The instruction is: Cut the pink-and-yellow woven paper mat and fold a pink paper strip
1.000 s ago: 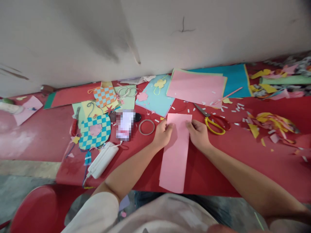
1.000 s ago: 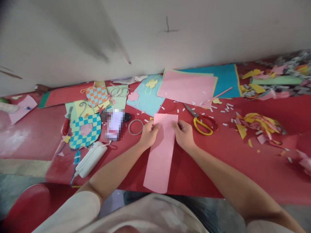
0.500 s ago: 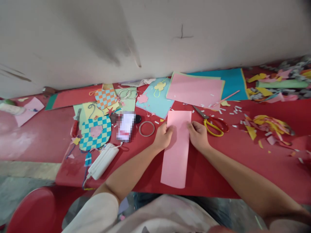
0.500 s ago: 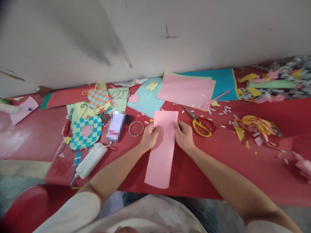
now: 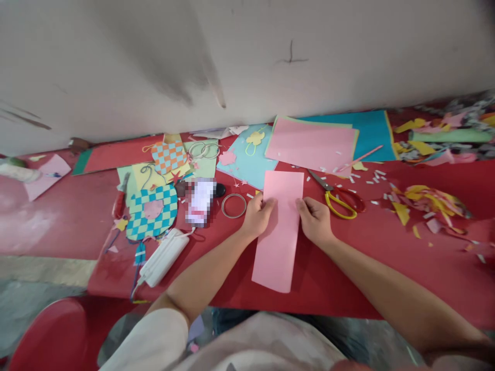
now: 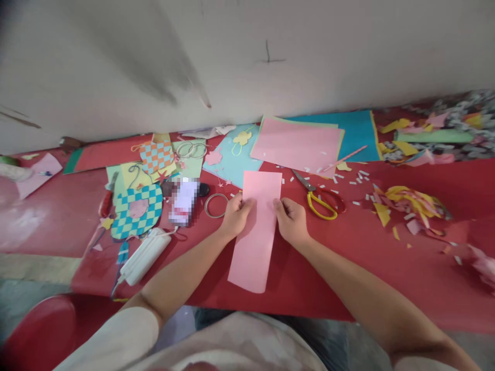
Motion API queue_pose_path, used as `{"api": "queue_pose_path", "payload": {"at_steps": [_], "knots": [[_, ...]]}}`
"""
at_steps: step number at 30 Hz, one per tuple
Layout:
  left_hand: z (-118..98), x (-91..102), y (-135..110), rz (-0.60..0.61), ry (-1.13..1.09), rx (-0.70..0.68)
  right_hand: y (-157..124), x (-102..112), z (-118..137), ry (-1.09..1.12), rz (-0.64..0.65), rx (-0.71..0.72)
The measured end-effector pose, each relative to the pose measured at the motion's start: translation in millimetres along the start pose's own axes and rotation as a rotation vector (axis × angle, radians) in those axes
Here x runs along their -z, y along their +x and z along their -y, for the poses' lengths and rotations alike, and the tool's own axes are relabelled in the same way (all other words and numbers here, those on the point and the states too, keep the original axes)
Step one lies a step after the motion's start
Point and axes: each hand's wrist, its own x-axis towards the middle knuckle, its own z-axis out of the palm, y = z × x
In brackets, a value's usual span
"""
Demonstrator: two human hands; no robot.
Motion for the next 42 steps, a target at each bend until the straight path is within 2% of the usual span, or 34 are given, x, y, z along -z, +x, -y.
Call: {"api": "queue_pose_path", "payload": {"at_steps": [6,10,14,18,22,26,29,34,38,42], "knots": [[-0.9,1.2,0.0,-0.016,0.030,-0.037,0.6,0.2,1.3,0.020,0.010,0.045],[-1.2,0.5,-0.5,0.029,-0.012,-0.038,0.1,0.8,3.1,-0.015,-0.034,0.065],[-0.4,1.2,1.0,-0.008,-0.001,-0.033,0.0,0.7,4.2,-0.027,0.013,0.074],[1.1,3.1,3.4,0.005,-0.001,-0.046,0.2,0.9,3.0,-0.041,-0.044,0.078],[1.6,4.6,4.6,-0.037,0.033,-0.053,0.8,1.4,-0.4,-0.037,0.021,0.087],[2.4,5.1,5.3,0.035,-0.040,-0.011,1.2,1.4,-1.3,-0.023,-0.017,0.078],[3.0,5.2,5.3,0.017,-0.010,-0.037,1.5,1.5,-0.5,-0.005,0.026,0.088],[2.0,5.0,4.0,0.068,-0.028,-0.035,1.9,1.9,-0.4,-0.037,-0.033,0.087],[0.0,4.9,2.8,0.035,-0.013,-0.047,2.2,1.4,-0.9,-0.019,0.022,0.088],[-1.3,4.8,2.2,0.080,-0.014,-0.033,2.9,0.7,-1.8,-0.051,-0.042,0.108]]}}
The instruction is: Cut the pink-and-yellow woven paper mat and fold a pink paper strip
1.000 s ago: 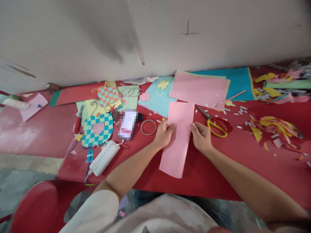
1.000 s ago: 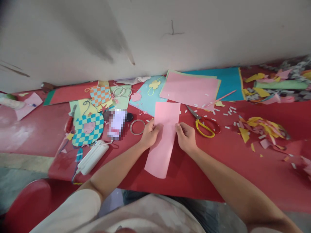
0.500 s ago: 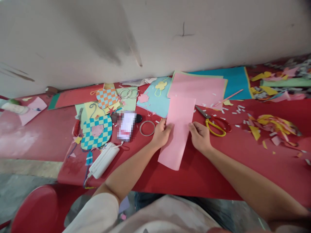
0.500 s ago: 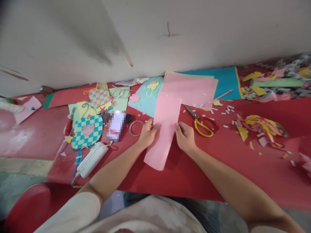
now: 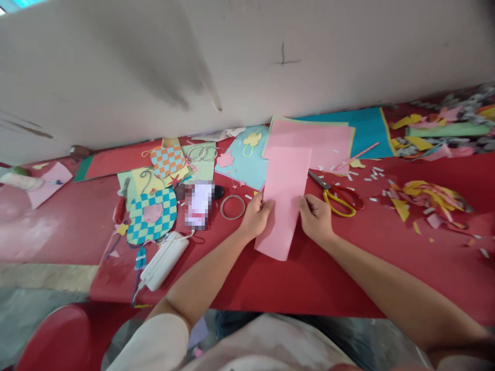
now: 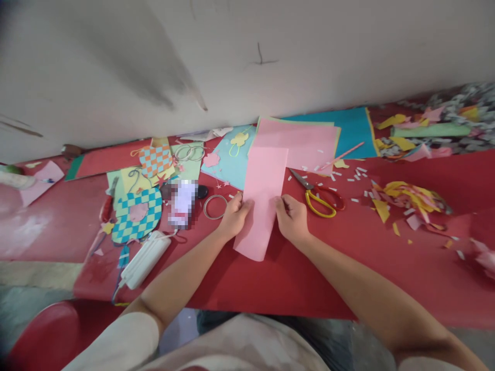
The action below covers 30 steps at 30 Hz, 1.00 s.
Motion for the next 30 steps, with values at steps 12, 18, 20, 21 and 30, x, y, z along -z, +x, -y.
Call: {"api": "queue_pose_path", "payload": {"at_steps": [12,18,20,21,30], "knots": [[-1.7,0.9,-2.0,-0.081,0.066,-0.054,-0.1,1.0,0.7,-0.006,0.080,-0.015],[-0.6,0.0,-1.9,-0.048,0.041,-0.026,0.6,1.0,1.5,0.006,0.071,-0.018],[-0.6,0.0,-1.7,-0.075,0.044,-0.030,0.6,1.1,2.4,-0.025,0.091,0.000],[-0.6,0.0,-1.6,-0.074,0.028,-0.025,0.5,1.1,2.9,-0.049,0.079,0.006],[1.5,0.1,-1.8,-0.080,0.021,-0.060,-0.8,1.3,3.1,-0.096,0.066,0.011]]}}
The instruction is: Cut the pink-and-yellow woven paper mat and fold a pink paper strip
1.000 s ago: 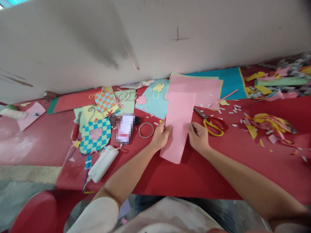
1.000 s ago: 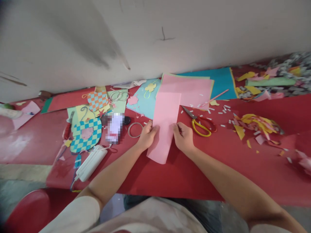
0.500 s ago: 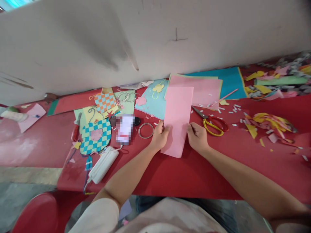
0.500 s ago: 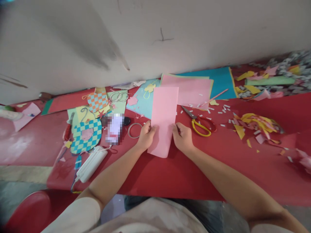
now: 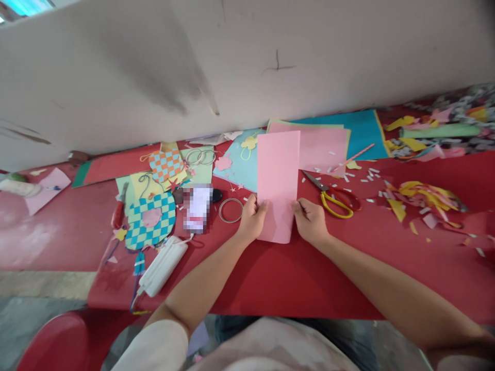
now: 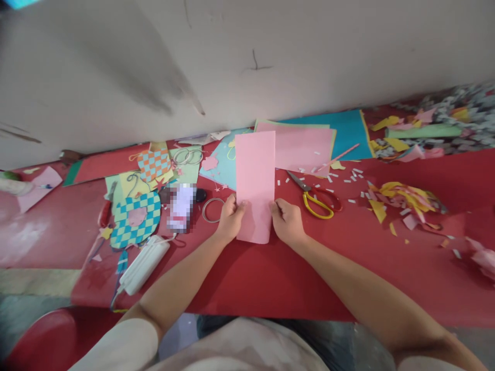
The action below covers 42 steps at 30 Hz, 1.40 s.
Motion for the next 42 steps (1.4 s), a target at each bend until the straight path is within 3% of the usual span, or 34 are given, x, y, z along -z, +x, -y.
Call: {"api": "queue_pose_path", "payload": {"at_steps": [6,10,14,20,25,34,39,42], "knots": [[1,-0.3,1,-0.018,-0.015,0.014,-1,-2,-3,0.012,0.046,0.004],[0,1.6,4,0.057,-0.100,-0.001,0,-4,-5,0.017,-0.003,-0.023],[1,5.1,7,-0.020,0.005,-0.008,3,-7,-5,0.010,0.066,-0.030],[3,8.2,8,-0.020,0.054,0.010,7,-12,-2,0.028,0.088,-0.075],[6,10.9,10,-0.012,-0.016,0.033,9,-13,0,0.004,0.110,-0.090],[12,7.9,13,-0.109,-0.026,-0.006,6,-10,-1,-0.052,0.196,-0.046],[14,6.0,13,-0.143,-0.030,-0.055,7,-11,-1,-0.059,0.157,-0.036],[16,6.6,15,-0.192,-0.069,-0.071,7,-10,-1,-0.085,0.197,-0.036]]}}
